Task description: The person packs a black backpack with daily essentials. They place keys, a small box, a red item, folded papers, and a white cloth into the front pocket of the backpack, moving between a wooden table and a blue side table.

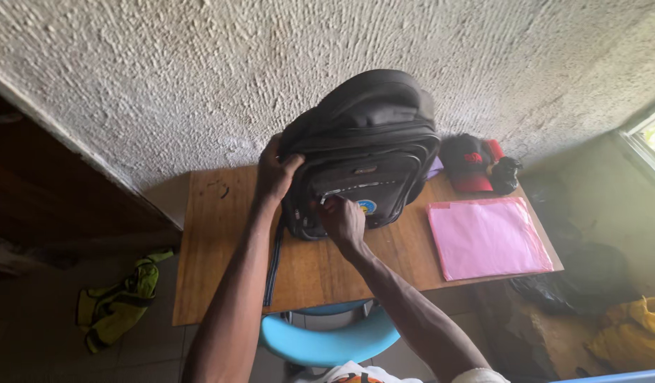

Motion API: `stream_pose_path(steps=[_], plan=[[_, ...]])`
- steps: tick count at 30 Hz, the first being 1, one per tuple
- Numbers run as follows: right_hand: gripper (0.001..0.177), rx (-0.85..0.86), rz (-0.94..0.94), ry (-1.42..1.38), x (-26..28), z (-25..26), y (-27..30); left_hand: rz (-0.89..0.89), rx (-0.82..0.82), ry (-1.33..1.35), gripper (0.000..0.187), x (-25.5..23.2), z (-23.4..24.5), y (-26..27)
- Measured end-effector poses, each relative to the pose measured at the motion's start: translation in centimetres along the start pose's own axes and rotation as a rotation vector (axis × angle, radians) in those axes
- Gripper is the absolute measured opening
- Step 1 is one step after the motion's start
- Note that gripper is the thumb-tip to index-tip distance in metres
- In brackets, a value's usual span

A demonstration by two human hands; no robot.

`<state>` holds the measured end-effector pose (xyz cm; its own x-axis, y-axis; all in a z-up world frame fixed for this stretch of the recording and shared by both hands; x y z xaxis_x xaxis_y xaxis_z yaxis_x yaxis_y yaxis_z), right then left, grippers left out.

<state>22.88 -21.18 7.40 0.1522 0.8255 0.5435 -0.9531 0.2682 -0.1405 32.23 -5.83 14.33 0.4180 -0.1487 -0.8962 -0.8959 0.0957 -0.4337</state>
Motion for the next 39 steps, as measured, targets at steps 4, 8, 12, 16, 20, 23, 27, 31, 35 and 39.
stream_pose_path(steps=[4, 8, 12, 16, 20, 23, 27, 31, 35, 39], plan=[[0.038, -0.102, 0.087, -0.089, -0.2, -0.5, -0.1, -0.016, 0.042, 0.030, 0.041, -0.6, -0.1, 0.7], [0.029, -0.150, 0.136, -0.177, -2.0, -0.2, -0.1, -0.014, -0.003, 0.004, 0.029, -1.5, -1.7, 1.4], [0.007, -0.075, 0.157, -0.533, -4.0, 2.2, 0.1, -0.083, -0.032, -0.120, 0.023, -4.2, -5.2, 1.5], [0.007, -0.155, 0.228, -0.525, -5.3, 6.1, 0.0, -0.169, -0.086, -0.188, 0.025, -7.3, -8.1, 0.4], [0.006, -0.162, 0.242, -0.645, -4.7, 9.2, -0.3, -0.254, -0.141, -0.079, 0.023, -9.1, -8.5, -1.6], [0.008, -0.147, 0.240, -0.590, -4.0, 10.2, 0.0, -0.187, -0.185, -0.037, 0.022, -8.4, -6.9, -2.5], [0.011, -0.185, 0.214, -0.383, -4.0, 10.0, 0.2, -0.122, -0.265, 0.034, 0.021, -5.8, -5.2, -2.6], [0.013, -0.141, 0.139, -0.414, -5.1, 8.8, 0.5, 0.105, -0.433, 0.108, 0.027, -2.8, -4.3, -1.0], [0.014, -0.278, 0.216, -0.423, -5.7, 8.7, 1.2, 0.016, -0.501, 0.081, 0.034, -2.4, -3.7, 0.6], [0.016, -0.231, 0.108, -0.671, -6.2, 8.6, 1.6, -0.120, -0.454, 0.078, 0.033, -3.7, -4.0, 1.3]])
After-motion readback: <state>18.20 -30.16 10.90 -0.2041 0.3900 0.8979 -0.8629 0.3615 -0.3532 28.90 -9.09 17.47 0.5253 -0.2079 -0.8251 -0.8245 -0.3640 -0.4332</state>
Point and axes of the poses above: each hand's wrist, its own y-axis away from the middle knuckle, its own z-axis out of the back of the hand, x = y × z, the point moved 3 cm from there along -y, towards the middle knuckle, and after that the axes turned 12 degrees about y, right-handed, at the moved point
